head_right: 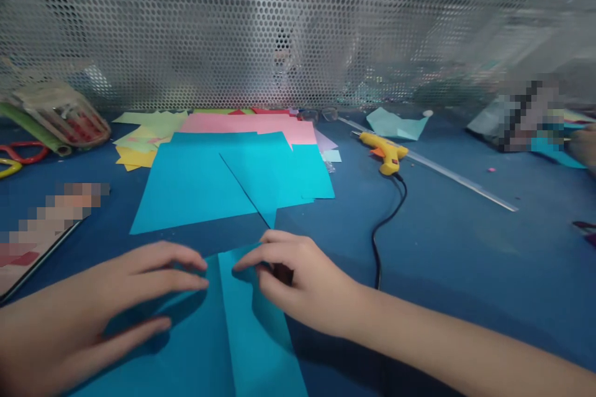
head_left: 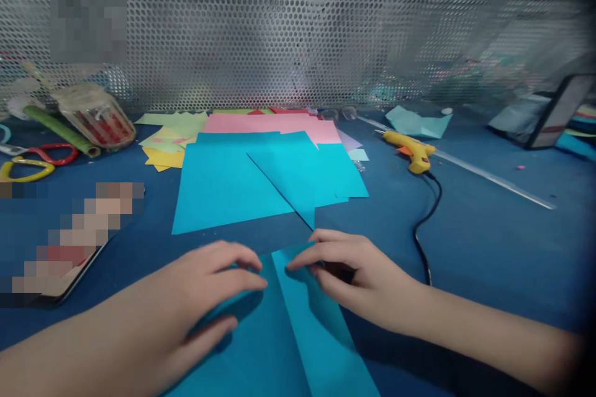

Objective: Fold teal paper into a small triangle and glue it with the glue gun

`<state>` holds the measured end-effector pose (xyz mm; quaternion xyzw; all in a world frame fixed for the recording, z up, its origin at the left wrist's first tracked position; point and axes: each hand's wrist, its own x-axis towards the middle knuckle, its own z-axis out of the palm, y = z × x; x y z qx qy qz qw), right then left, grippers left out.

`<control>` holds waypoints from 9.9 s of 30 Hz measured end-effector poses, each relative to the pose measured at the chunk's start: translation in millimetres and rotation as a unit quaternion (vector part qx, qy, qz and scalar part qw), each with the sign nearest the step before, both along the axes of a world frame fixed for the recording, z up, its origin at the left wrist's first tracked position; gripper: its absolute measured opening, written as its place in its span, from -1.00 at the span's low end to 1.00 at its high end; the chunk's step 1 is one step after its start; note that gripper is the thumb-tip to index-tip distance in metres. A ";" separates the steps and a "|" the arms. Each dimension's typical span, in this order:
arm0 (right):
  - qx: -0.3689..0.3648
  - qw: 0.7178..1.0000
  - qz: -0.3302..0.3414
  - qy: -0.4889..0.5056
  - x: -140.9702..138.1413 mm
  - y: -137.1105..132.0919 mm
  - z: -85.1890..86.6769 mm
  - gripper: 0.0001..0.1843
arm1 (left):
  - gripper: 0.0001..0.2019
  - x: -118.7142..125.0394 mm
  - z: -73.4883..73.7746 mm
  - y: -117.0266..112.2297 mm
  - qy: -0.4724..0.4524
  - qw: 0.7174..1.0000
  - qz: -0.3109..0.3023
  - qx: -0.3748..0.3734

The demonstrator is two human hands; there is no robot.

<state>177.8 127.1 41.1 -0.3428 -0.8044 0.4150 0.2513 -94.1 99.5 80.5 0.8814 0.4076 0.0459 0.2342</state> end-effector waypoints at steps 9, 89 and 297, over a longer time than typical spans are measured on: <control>0.203 0.975 -0.032 -0.087 -1.9 -1.9 -12.6 -0.59 | -0.66 19.6 -17.0 -11.4 0.085 0.951 -0.172 0.241; 0.246 0.952 -0.032 -0.178 -10.2 -23.4 -19.7 -0.54 | -0.52 20.7 -31.5 -4.2 0.084 0.956 -0.123 0.252; 0.077 0.987 -0.102 -0.099 -5.6 -6.7 -4.5 -0.80 | -0.27 24.0 -40.0 -13.5 0.096 0.978 -0.094 0.160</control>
